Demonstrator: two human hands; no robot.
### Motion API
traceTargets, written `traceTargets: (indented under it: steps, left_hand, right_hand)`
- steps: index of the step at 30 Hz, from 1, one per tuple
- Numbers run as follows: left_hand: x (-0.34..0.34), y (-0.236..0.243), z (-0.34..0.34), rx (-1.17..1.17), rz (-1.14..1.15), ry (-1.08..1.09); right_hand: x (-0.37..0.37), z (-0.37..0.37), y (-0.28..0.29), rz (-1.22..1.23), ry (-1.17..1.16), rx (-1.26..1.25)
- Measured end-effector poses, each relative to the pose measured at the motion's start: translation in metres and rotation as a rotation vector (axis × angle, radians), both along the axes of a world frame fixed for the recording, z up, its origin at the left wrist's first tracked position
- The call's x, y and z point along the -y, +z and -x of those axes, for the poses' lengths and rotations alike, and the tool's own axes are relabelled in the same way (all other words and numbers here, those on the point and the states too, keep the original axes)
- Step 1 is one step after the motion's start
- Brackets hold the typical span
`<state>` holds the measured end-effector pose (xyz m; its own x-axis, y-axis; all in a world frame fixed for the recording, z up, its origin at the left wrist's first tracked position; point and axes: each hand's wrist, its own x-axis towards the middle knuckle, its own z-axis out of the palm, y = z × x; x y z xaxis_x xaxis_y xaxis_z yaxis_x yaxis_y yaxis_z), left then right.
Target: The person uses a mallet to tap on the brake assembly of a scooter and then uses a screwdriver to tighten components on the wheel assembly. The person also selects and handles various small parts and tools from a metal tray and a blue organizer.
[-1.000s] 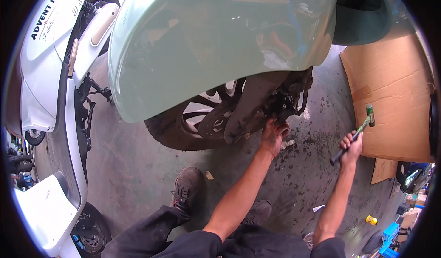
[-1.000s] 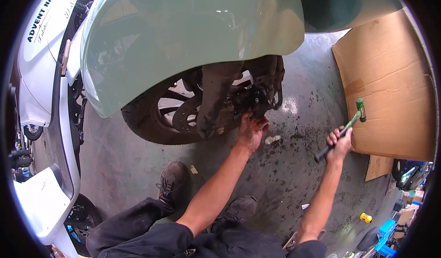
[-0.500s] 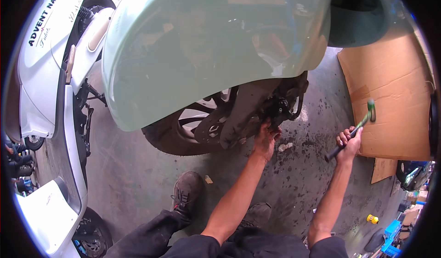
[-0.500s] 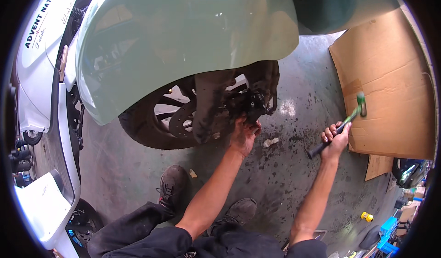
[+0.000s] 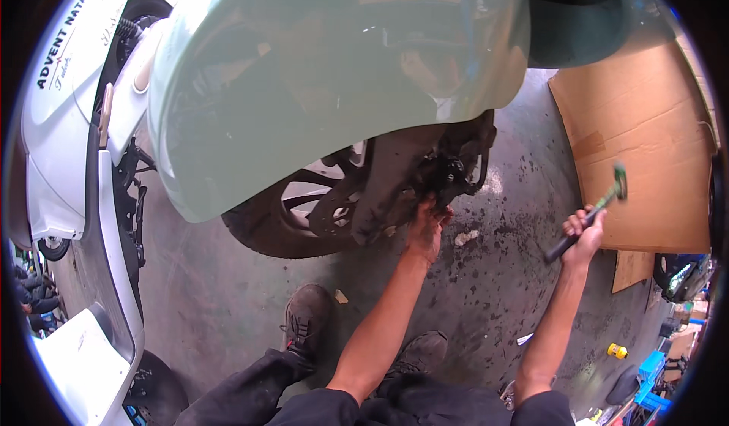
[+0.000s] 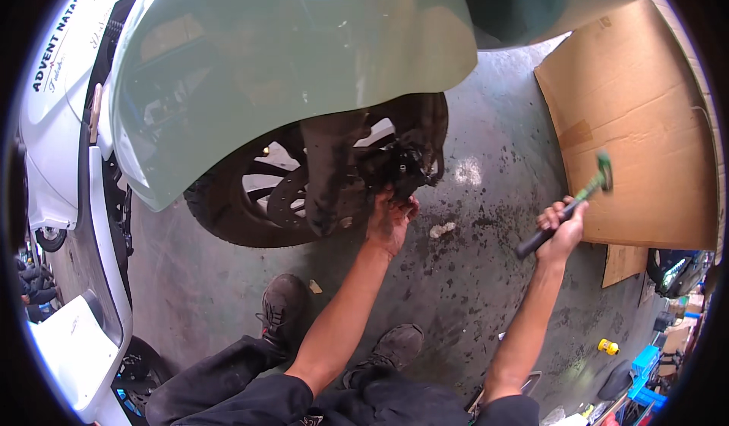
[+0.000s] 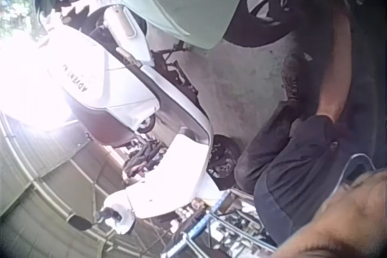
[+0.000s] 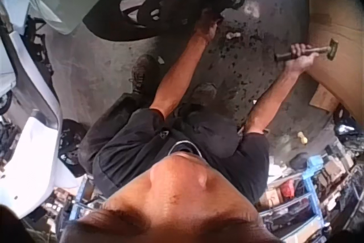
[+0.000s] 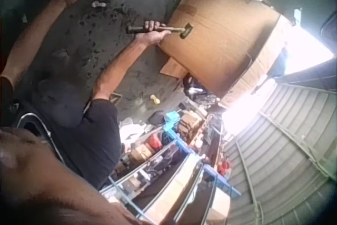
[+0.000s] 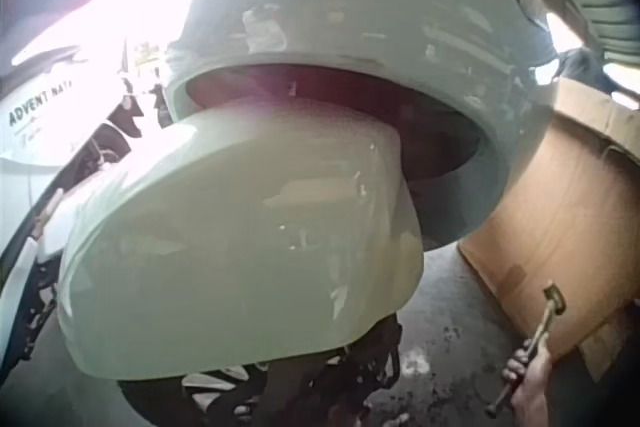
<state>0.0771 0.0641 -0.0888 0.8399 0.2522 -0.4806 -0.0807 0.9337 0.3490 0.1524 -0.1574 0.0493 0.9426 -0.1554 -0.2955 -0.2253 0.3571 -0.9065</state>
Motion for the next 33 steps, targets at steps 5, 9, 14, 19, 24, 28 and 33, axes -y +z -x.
traceTargets:
  steps: [5,9,14,19,24,28,33]
  left_hand:
    - [-0.015,-0.002,-0.001,0.068,-0.078,0.003]
    - [-0.02,-0.002,-0.001,0.058,-0.025,-0.002]
    - [-0.018,-0.007,0.012,0.126,-0.024,-0.002]
    - [0.0,-0.003,-0.001,0.075,0.004,-0.073]
    - [-0.014,0.0,0.021,0.031,0.019,-0.073]
    - [-0.031,-0.011,-0.001,0.125,0.013,-0.036]
    - [-0.028,0.011,0.011,0.054,-0.04,-0.046]
  right_hand:
    - [-0.063,0.031,-0.033,0.243,0.242,-0.005]
    - [-0.064,0.037,-0.005,0.535,0.875,-0.172]
    - [-0.011,0.01,0.017,0.24,0.183,-0.052]
    - [-0.011,0.017,0.002,-0.045,-0.117,0.123]
    - [-0.07,0.04,-0.024,0.581,0.772,-0.158]
    - [-0.051,0.032,0.004,0.544,0.741,-0.069]
    - [0.037,0.014,0.02,-0.071,-0.119,0.01]
